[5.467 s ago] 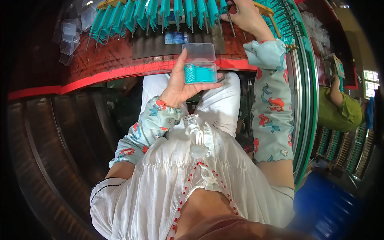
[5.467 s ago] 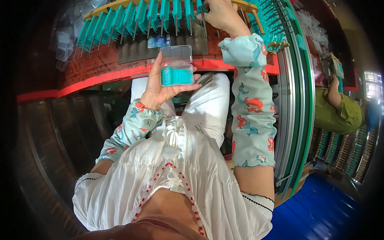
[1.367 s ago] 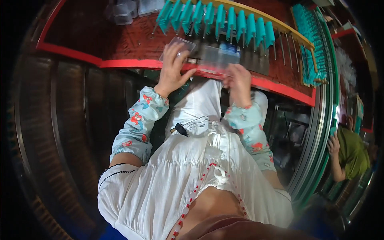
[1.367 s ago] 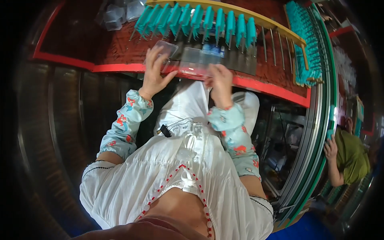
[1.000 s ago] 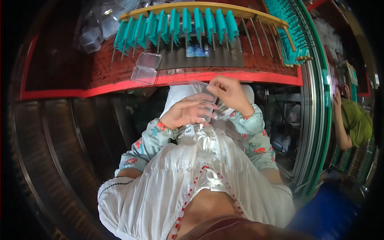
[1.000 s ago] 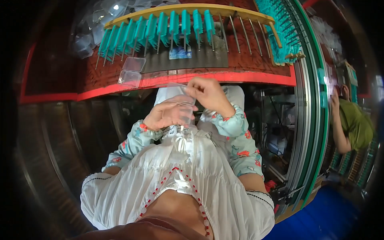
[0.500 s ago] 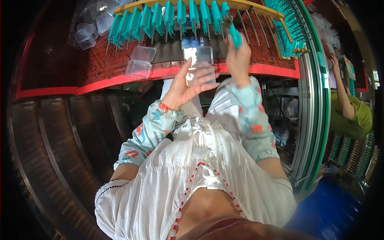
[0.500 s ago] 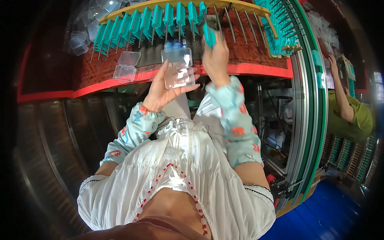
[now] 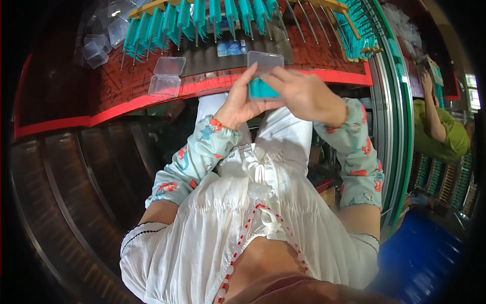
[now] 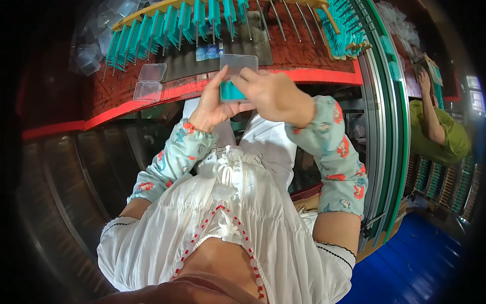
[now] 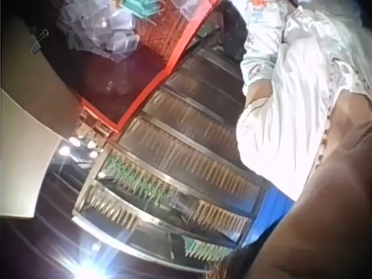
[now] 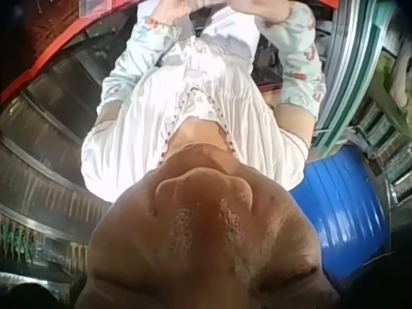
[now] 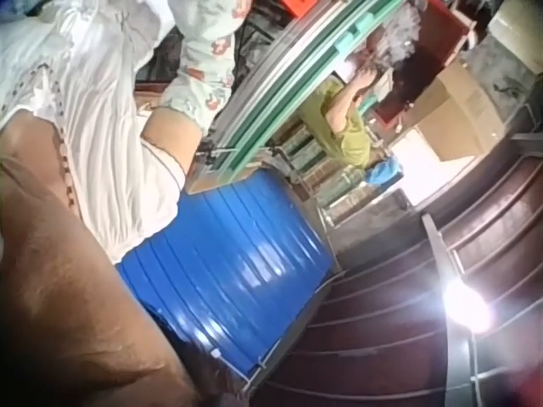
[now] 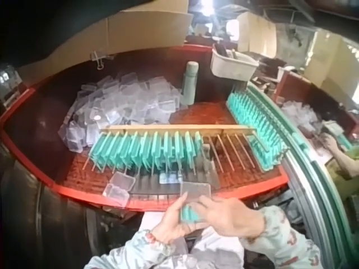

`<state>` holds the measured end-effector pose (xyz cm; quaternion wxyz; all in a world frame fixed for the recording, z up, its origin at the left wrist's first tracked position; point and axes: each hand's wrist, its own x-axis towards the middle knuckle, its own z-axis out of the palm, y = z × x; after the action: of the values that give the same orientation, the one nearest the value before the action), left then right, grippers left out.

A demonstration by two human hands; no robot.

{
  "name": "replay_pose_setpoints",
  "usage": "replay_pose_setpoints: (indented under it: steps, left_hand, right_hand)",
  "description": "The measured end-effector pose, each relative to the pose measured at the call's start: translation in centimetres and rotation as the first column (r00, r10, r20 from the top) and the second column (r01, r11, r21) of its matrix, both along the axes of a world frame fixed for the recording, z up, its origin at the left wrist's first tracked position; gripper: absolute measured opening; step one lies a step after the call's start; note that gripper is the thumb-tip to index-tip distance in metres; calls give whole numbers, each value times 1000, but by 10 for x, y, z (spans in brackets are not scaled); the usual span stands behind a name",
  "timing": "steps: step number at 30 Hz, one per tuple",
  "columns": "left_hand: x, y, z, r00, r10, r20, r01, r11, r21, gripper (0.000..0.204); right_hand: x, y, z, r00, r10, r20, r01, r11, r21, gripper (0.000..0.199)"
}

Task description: Packaging small manufactured components into plastic containers on a factory production floor.

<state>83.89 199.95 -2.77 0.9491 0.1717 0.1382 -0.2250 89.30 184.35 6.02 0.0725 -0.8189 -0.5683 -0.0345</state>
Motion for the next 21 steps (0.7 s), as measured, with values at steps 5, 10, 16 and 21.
replay_pose_setpoints:
  steps: [5, 10, 16, 21]
  left_hand:
    - [-19, 25, -7, 997, 71, -6, -71, 974, -217, 63]
    - [-17, 24, 4, 992, 103, 79, -79, 962, -263, 63]
    - [-21, 39, -2, 990, 137, -18, -138, 971, -196, 64]
    - [-10, 28, 11, 985, 112, -128, -120, 991, -53, 74]
  right_hand:
    - [57, 23, 44, 871, -169, -461, 375, 836, 401, 35]
    - [133, 54, 32, 920, -385, -79, 390, 872, 295, 31]
    - [96, 51, 47, 967, -254, -32, 244, 876, 416, 25]
    - [60, 29, 36, 964, -181, 196, 117, 947, 298, 44]
